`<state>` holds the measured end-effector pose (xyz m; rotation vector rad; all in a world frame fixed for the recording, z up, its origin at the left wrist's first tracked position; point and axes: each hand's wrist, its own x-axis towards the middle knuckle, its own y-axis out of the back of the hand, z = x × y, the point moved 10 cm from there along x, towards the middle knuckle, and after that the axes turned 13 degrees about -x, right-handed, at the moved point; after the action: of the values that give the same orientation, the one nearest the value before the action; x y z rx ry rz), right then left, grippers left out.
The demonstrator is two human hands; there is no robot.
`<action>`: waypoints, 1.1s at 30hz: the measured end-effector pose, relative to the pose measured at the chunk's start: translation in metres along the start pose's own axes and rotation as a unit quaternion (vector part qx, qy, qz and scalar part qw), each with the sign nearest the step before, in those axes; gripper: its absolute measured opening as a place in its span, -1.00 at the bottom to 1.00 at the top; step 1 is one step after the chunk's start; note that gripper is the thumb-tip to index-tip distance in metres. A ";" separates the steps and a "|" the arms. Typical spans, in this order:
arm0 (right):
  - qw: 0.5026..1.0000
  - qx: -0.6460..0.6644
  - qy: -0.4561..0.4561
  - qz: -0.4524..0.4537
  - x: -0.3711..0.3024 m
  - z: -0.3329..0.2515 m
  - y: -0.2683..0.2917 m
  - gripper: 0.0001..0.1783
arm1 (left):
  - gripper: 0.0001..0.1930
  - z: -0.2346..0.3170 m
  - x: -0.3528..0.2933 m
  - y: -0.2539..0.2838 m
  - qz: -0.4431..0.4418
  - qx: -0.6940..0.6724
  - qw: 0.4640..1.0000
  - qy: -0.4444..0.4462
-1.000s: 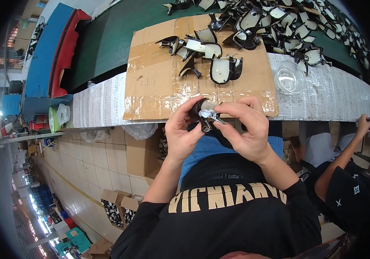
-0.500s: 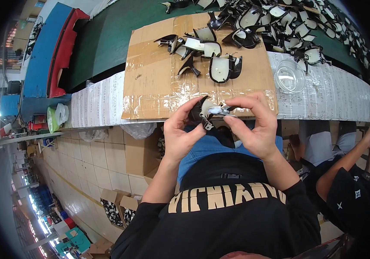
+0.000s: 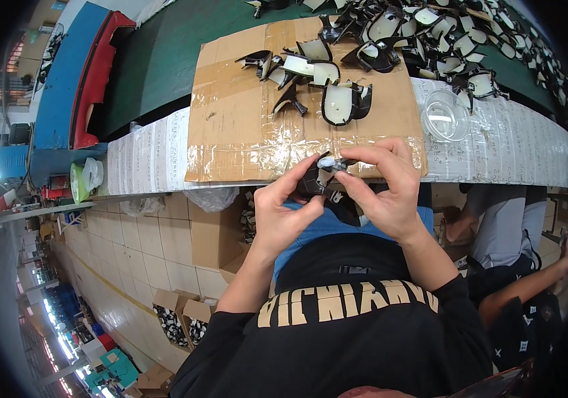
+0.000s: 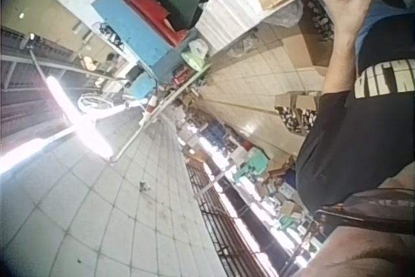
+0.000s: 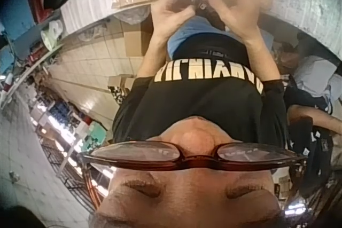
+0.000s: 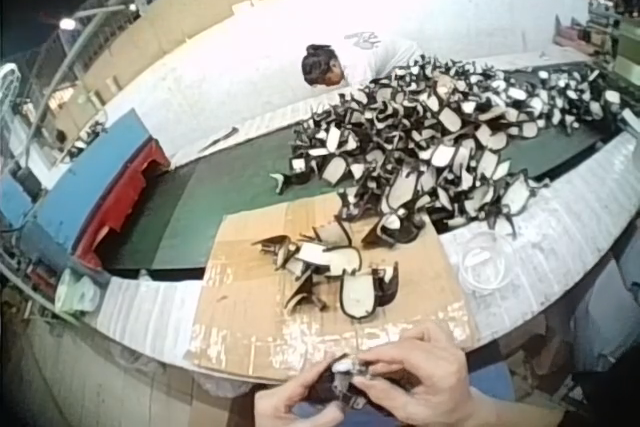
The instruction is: Assembling and fitting small black shoe components at a factory workbench.
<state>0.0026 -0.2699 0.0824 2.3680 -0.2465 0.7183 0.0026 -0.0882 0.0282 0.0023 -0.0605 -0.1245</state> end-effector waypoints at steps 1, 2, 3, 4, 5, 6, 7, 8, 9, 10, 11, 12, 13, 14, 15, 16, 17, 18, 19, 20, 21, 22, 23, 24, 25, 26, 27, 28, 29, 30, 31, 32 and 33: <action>1.000 0.000 0.000 0.000 0.000 0.000 0.000 -0.67 | -0.37 0.001 -0.001 -0.001 -0.010 0.010 1.000 -0.002; 1.000 -0.006 -0.006 0.007 0.000 0.002 0.002 -0.67 | -0.35 0.002 -0.001 -0.003 -0.021 0.020 1.000 -0.004; 1.000 -0.012 -0.011 0.013 0.000 0.003 0.003 -0.67 | -0.35 0.001 -0.001 -0.003 -0.021 0.019 1.000 -0.004; 1.000 -0.012 -0.012 0.013 0.000 0.003 0.004 -0.67 | -0.36 0.001 -0.001 -0.003 -0.022 0.028 0.999 -0.007; 1.000 -0.015 -0.019 0.013 0.001 0.006 0.004 -0.67 | -0.36 0.001 -0.002 -0.003 -0.023 0.036 0.999 -0.009; 0.999 -0.018 -0.026 0.013 0.001 0.008 0.005 -0.67 | -0.36 0.001 -0.001 -0.003 -0.023 0.036 0.999 -0.009; 0.999 -0.019 -0.027 0.013 0.001 0.009 0.006 -0.67 | -0.35 0.002 -0.001 -0.003 -0.023 0.037 0.999 -0.007; 0.999 -0.031 -0.034 0.020 0.002 0.011 0.008 -0.67 | -0.35 0.002 -0.001 -0.003 -0.024 0.038 0.999 -0.005; 0.998 -0.042 -0.041 0.028 0.002 0.012 0.011 -0.67 | -0.35 0.001 -0.001 -0.001 -0.024 0.038 0.999 -0.004; 0.998 -0.042 -0.042 0.028 0.002 0.012 0.011 -0.67 | -0.34 -0.004 0.000 0.001 -0.025 0.007 1.000 0.009; 0.998 -0.017 -0.058 0.032 0.002 0.015 0.013 -0.66 | -0.33 -0.009 0.000 0.002 -0.026 -0.024 0.999 0.023; 0.996 0.007 -0.075 0.037 0.001 0.019 0.014 -0.66 | -0.33 -0.012 -0.001 0.003 -0.027 -0.024 0.999 0.024; 0.996 0.007 -0.076 0.037 0.000 0.019 0.015 -0.66 | -0.32 -0.021 -0.001 0.005 -0.014 -0.103 0.993 0.057; 0.997 0.029 -0.068 0.029 -0.001 0.017 0.015 -0.65 | -0.30 -0.029 -0.003 0.007 0.000 -0.182 0.979 0.090; 0.997 0.050 -0.060 0.022 -0.002 0.015 0.015 -0.65 | -0.30 -0.030 -0.002 0.007 -0.002 -0.183 0.979 0.091; 0.997 0.048 -0.062 0.023 -0.003 0.014 0.016 -0.65 | -0.31 -0.033 -0.003 0.006 -0.004 -0.209 0.972 0.106; 0.997 0.050 -0.053 0.009 -0.003 0.010 0.014 -0.65 | -0.31 -0.036 -0.004 0.005 -0.006 -0.235 0.964 0.122; 0.998 0.053 -0.043 -0.006 -0.004 0.006 0.011 -0.64 | -0.31 -0.037 -0.004 0.006 -0.006 -0.234 0.964 0.122; 0.998 0.053 -0.043 -0.006 -0.005 0.005 0.009 -0.64 | -0.30 -0.037 -0.004 0.008 -0.004 -0.236 0.965 0.115; 0.997 0.064 -0.045 -0.017 -0.007 0.003 0.005 -0.64 | -0.28 -0.036 -0.004 0.009 -0.002 -0.238 0.965 0.108; 0.996 0.073 -0.047 -0.028 -0.008 0.002 0.002 -0.64 | -0.28 -0.036 -0.004 0.008 -0.003 -0.239 0.965 0.108; 0.996 0.069 -0.047 -0.038 -0.008 0.000 0.000 -0.63 | -0.29 -0.035 -0.004 0.006 -0.005 -0.242 0.964 0.106; 0.996 0.068 -0.047 -0.038 -0.009 0.001 -0.001 -0.63 | -0.29 -0.034 -0.003 0.005 -0.008 -0.246 0.964 0.104; 0.997 0.055 -0.016 -0.042 -0.009 -0.004 -0.003 -0.63 | -0.29 -0.034 -0.003 0.005 -0.007 -0.246 0.964 0.104; 0.998 0.042 0.016 -0.047 -0.009 -0.009 -0.005 -0.62 | -0.29 -0.033 -0.003 0.006 -0.008 -0.227 0.968 0.102; 0.998 0.042 0.016 -0.047 -0.009 -0.009 -0.004 -0.62 | -0.30 -0.033 -0.003 0.006 -0.008 -0.208 0.973 0.100; 0.999 0.018 0.020 -0.044 -0.007 -0.010 -0.002 -0.61 | -0.30 -0.032 -0.003 0.006 -0.008 -0.208 0.973 0.101; 0.999 -0.006 0.025 -0.042 -0.007 -0.011 -0.001 -0.61 | -0.31 -0.033 -0.004 0.007 -0.006 -0.208 0.972 0.110; 0.999 -0.006 0.025 -0.042 -0.006 -0.009 -0.001 -0.61 | -0.31 -0.035 -0.004 0.007 -0.003 -0.207 0.971 0.119; 0.999 -0.022 0.023 -0.024 -0.005 -0.007 0.001 -0.62 | -0.31 -0.034 -0.004 0.007 -0.003 -0.208 0.971 0.119; 0.999 -0.038 0.022 -0.006 -0.005 -0.005 0.005 -0.64 | -0.31 -0.033 -0.003 0.007 -0.004 -0.216 0.969 0.120; 0.999 -0.038 0.022 -0.006 -0.003 -0.003 0.005 -0.64 | -0.31 -0.032 -0.003 0.006 -0.005 -0.225 0.967 0.120; 0.999 -0.041 0.019 -0.003 -0.002 -0.001 0.007 -0.64 | -0.31 -0.032 -0.003 0.007 -0.004 -0.225 0.967 0.120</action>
<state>-0.0016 -0.2743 0.0860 2.2750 -0.2484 0.7369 0.0025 -0.0807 -0.0041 -0.4359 0.2116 -0.1433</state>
